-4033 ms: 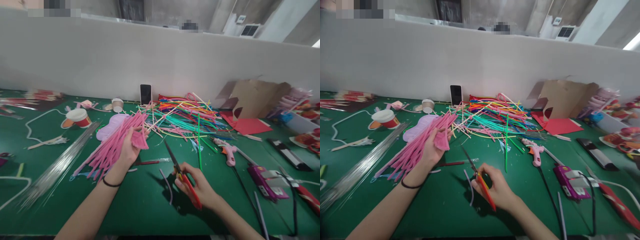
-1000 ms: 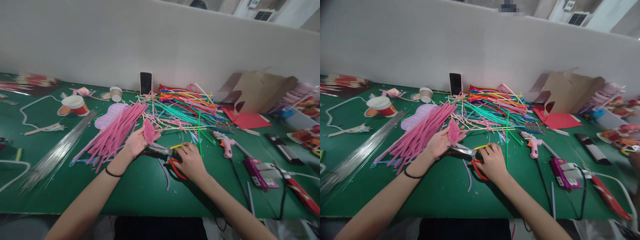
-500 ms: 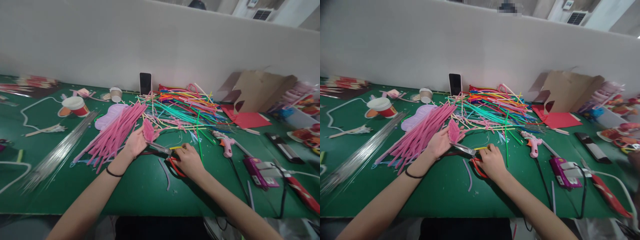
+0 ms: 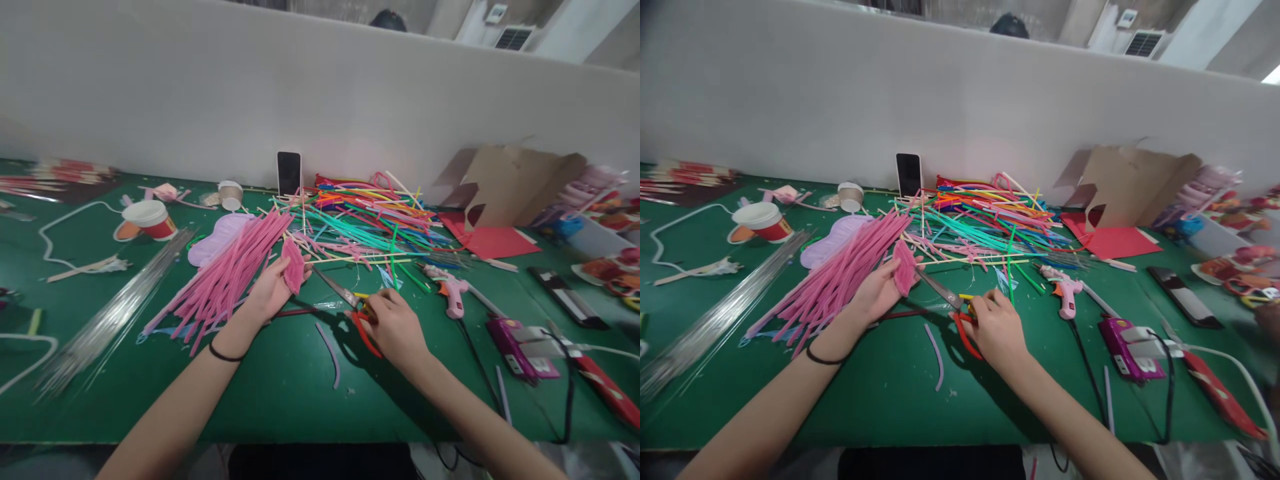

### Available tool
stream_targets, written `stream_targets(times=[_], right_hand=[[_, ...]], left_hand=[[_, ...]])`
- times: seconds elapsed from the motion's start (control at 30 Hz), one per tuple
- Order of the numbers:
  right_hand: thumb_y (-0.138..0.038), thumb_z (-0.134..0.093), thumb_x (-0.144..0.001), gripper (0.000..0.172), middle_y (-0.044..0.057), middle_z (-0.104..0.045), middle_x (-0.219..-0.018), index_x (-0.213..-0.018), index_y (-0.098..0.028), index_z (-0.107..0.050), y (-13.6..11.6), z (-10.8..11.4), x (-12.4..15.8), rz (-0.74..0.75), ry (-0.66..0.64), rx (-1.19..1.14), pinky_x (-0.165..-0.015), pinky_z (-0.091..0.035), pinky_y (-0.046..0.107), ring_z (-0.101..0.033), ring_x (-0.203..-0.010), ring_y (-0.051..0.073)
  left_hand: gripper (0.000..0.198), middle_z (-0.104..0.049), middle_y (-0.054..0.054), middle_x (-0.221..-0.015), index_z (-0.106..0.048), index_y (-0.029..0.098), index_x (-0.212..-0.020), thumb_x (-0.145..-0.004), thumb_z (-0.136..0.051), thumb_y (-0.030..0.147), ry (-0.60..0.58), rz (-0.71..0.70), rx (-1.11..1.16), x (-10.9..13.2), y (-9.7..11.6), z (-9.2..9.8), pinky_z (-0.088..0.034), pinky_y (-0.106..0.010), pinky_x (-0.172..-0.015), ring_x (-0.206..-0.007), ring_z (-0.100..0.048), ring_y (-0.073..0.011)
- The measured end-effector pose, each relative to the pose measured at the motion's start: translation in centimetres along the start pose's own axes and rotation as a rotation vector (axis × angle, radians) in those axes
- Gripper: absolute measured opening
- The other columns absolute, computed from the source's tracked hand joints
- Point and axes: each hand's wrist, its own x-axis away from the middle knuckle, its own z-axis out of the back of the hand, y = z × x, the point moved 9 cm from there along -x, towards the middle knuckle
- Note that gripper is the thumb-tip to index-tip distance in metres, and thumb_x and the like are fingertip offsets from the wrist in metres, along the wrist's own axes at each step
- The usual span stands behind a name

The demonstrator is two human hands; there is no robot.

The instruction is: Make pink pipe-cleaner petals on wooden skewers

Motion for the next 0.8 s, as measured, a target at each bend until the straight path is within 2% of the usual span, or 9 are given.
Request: stream_targets(times=[0.13, 0.3, 0.37, 0.5, 0.57, 0.63, 0.67, 0.73, 0.8], right_hand=[[-0.048, -0.062, -0.085, 0.032, 0.008, -0.064, -0.071, -0.074, -0.018, -0.060, 0.5, 0.7, 1.0, 0.002, -0.071, -0.044, -0.069, -0.042, 0.032, -0.055, -0.080, 0.023], [-0.027, -0.071, -0.078, 0.013, 0.007, -0.069, -0.084, -0.084, -0.018, -0.065, 0.4, -1.6, 2.8, 0.033, -0.260, -0.076, -0.082, -0.045, 0.039, -0.054, -0.095, 0.029], [-0.024, -0.067, -0.081, 0.013, 0.008, -0.069, -0.092, -0.093, -0.017, -0.066, 0.5, -2.2, 2.9, 0.011, -0.291, -0.090, -0.088, -0.045, 0.042, -0.053, -0.102, 0.030], [-0.026, -0.056, -0.090, 0.027, 0.011, -0.070, -0.104, -0.113, -0.016, -0.065, 0.6, -1.3, 1.5, -0.021, -0.234, -0.139, -0.101, -0.040, 0.049, -0.047, -0.121, 0.033], [-0.029, -0.054, -0.091, 0.026, 0.010, -0.071, -0.104, -0.112, -0.019, -0.067, 0.5, -0.3, 0.3, -0.057, -0.164, -0.203, -0.105, -0.035, 0.052, -0.043, -0.126, 0.034], [-0.033, -0.055, -0.091, 0.021, 0.007, -0.072, -0.103, -0.102, -0.023, -0.070, 0.0, 0.0, -0.8, -0.112, -0.127, -0.353, -0.104, -0.035, 0.051, -0.046, -0.126, 0.032], [-0.035, -0.056, -0.091, 0.021, 0.006, -0.072, -0.100, -0.099, -0.024, -0.071, -0.5, -0.4, -1.3, -0.146, -0.132, -0.473, -0.100, -0.040, 0.048, -0.050, -0.121, 0.030], [-0.038, -0.057, -0.089, 0.021, 0.005, -0.073, -0.098, -0.097, -0.024, -0.071, -1.9, -2.5, -1.9, -0.244, -0.190, -0.765, -0.086, -0.048, 0.039, -0.061, -0.103, 0.026], [-0.041, -0.055, -0.090, 0.026, 0.006, -0.072, -0.096, -0.101, -0.022, -0.069, -3.6, -4.9, -2.1, -0.366, -0.215, -1.099, -0.076, -0.050, 0.033, -0.066, -0.087, 0.020]], left_hand=[[0.022, -0.072, -0.015, -0.105, -0.064, 0.009, -0.105, -0.092, -0.048, 0.016, 0.033, -0.091, -0.053, -0.2, 1.5, 0.4, -0.055, -0.039, -0.088, -0.088, -0.070, -0.0213], [0.027, -0.072, -0.013, -0.104, -0.065, 0.009, -0.107, -0.095, -0.043, 0.020, 0.067, -0.181, 0.032, -0.2, 4.0, 1.3, -0.055, -0.034, -0.087, -0.092, -0.069, -0.0189], [0.030, -0.071, -0.012, -0.108, -0.065, 0.010, -0.109, -0.097, -0.040, 0.020, 0.070, -0.182, 0.098, -0.1, 4.5, 1.6, -0.055, -0.034, -0.089, -0.100, -0.068, -0.0198], [0.031, -0.066, -0.012, -0.121, -0.064, 0.014, -0.114, -0.098, -0.039, 0.023, 0.039, -0.163, 0.136, 0.2, 4.7, 1.1, -0.053, -0.038, -0.094, -0.116, -0.060, -0.0226], [0.032, -0.063, -0.011, -0.128, -0.062, 0.015, -0.118, -0.098, -0.040, 0.024, 0.001, -0.167, 0.106, 0.6, 4.5, 0.2, -0.051, -0.038, -0.097, -0.121, -0.057, -0.0228], [0.034, -0.060, -0.009, -0.133, -0.058, 0.018, -0.125, -0.098, -0.039, 0.024, -0.046, -0.174, 0.071, 1.1, 4.2, -1.0, -0.048, -0.040, -0.100, -0.124, -0.054, -0.0229], [0.035, -0.058, -0.008, -0.136, -0.055, 0.021, -0.130, -0.099, -0.039, 0.023, -0.070, -0.177, 0.055, 1.3, 3.9, -1.6, -0.047, -0.042, -0.101, -0.126, -0.053, -0.0228], [0.039, -0.055, -0.005, -0.139, -0.047, 0.029, -0.137, -0.099, -0.040, 0.023, -0.118, -0.170, 0.026, 1.9, 3.2, -2.8, -0.046, -0.044, -0.102, -0.128, -0.051, -0.0223], [0.044, -0.053, -0.004, -0.141, -0.040, 0.035, -0.141, -0.098, -0.042, 0.024, -0.163, -0.143, -0.014, 2.4, 2.3, -3.9, -0.045, -0.045, -0.102, -0.129, -0.050, -0.0224]])
